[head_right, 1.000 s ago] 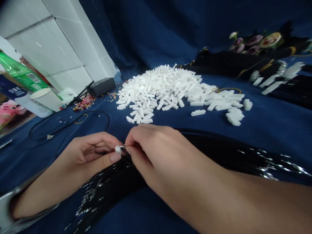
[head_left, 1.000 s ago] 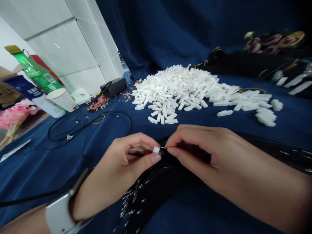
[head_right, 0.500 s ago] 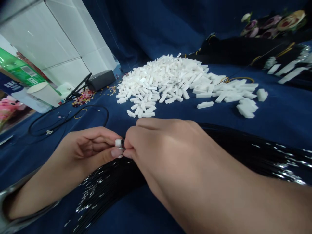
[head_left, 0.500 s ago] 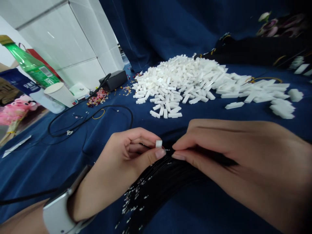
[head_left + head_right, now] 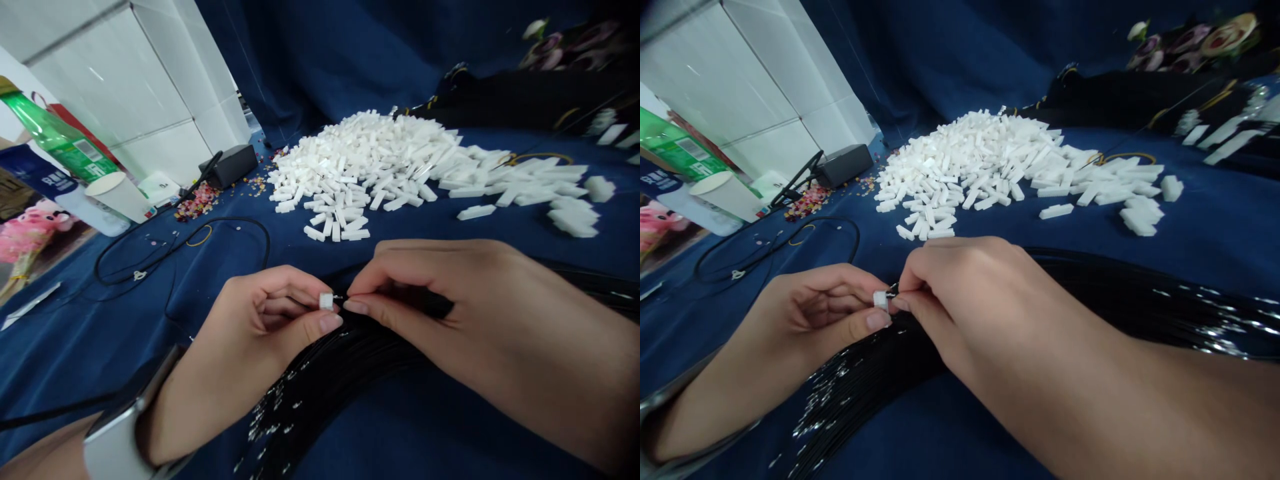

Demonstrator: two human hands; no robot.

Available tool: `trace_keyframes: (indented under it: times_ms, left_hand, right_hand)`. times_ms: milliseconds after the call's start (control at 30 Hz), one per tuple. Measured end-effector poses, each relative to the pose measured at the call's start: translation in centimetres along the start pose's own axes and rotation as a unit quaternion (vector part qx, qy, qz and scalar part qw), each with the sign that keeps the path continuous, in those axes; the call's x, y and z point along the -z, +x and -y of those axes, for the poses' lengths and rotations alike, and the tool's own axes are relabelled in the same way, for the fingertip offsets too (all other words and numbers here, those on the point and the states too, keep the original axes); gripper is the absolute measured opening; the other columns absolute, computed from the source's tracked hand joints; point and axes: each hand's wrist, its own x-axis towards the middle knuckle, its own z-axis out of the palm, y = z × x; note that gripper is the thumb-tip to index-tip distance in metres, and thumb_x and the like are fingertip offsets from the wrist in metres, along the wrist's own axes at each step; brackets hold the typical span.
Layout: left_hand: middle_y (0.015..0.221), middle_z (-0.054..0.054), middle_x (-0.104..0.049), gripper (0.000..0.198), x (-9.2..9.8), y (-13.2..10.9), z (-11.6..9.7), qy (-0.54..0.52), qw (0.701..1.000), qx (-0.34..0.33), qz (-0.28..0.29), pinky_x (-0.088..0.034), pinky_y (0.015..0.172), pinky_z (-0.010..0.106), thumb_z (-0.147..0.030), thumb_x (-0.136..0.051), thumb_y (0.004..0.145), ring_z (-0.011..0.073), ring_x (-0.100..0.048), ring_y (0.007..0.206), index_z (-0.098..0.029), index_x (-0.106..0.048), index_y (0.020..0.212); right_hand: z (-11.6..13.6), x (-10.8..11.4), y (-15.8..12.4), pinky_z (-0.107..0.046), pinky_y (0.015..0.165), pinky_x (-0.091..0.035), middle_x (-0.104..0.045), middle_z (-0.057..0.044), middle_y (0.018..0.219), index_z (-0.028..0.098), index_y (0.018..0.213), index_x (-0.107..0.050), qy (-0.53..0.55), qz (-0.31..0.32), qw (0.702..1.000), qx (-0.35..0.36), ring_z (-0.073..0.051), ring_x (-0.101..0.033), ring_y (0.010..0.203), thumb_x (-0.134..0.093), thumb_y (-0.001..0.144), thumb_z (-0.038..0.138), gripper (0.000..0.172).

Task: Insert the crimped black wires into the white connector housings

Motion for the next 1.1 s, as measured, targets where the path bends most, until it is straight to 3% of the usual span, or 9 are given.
trace_keyframes:
  times_ms: [433,567,700,833,1000,1100]
  left_hand:
    - [0.074,-0.009,-0.082,0.017,0.1,-0.4,0.0,0.060,0.998,-0.035,0.010,-0.056,0.065,0.005,-0.010,-0.080,0.077,0.0062,-0.077,0.068,-0.026,-0.079,0.080]
    - [0.072,-0.009,-0.081,0.017,0.0,-0.5,-0.2,0.053,0.998,-0.023,0.003,-0.057,0.064,0.005,-0.010,-0.082,0.077,0.0066,-0.077,0.067,-0.027,-0.079,0.078]
    - [0.070,-0.009,-0.082,0.021,-0.1,-0.8,-0.5,0.039,0.999,-0.008,0.009,-0.058,0.061,0.007,-0.008,-0.085,0.074,0.0088,-0.078,0.066,-0.028,-0.081,0.076]
    - [0.068,-0.010,-0.081,0.027,-0.3,-1.2,-0.6,0.052,0.998,-0.029,0.007,-0.058,0.058,0.011,-0.004,-0.083,0.073,0.0107,-0.077,0.064,-0.031,-0.082,0.074]
    - [0.072,-0.010,-0.082,0.030,-0.3,-1.2,-0.7,0.056,0.997,-0.054,-0.001,-0.060,0.060,0.012,-0.002,-0.082,0.074,0.0113,-0.078,0.065,-0.032,-0.082,0.076]
    - [0.071,-0.009,-0.081,0.023,0.1,-1.1,-0.9,0.006,0.998,-0.057,-0.023,-0.059,0.059,0.012,-0.008,-0.086,0.075,0.0108,-0.077,0.064,-0.030,-0.081,0.079]
  right_hand:
    - [0.5,-0.3,-0.5,-0.009,0.035,-0.026,-0.058,0.010,0.053,0.021,0.063,-0.063,0.040,0.001,0.998,-0.046,0.001,-0.044,0.041,-0.061,0.082,0.013,0.021]
    - [0.7,-0.2,-0.9,-0.012,0.041,-0.029,-0.059,0.008,0.059,0.020,0.068,-0.062,0.025,0.015,0.999,-0.015,0.000,-0.044,0.046,-0.057,0.087,0.013,0.021]
    - [0.6,-0.5,-1.2,-0.013,0.050,-0.036,-0.062,0.006,0.068,0.020,0.073,-0.063,0.031,0.012,0.999,-0.003,-0.001,-0.052,0.056,-0.055,0.092,0.014,0.022]
    - [0.3,-0.9,-1.9,-0.011,0.054,-0.039,-0.059,0.006,0.070,0.019,0.076,-0.062,0.043,0.009,0.998,0.038,0.000,-0.053,0.058,-0.050,0.097,0.017,0.025]
    - [0.5,-0.2,-1.8,-0.012,0.048,-0.037,-0.060,0.006,0.071,0.021,0.080,-0.061,-0.020,0.030,0.997,0.065,-0.001,-0.054,0.057,-0.046,0.097,0.018,0.023]
    - [0.5,0.7,-1.0,-0.015,0.043,-0.036,-0.062,0.006,0.075,0.025,0.100,-0.059,-0.106,-0.028,0.991,0.074,-0.004,-0.054,0.055,-0.053,0.095,0.033,0.011]
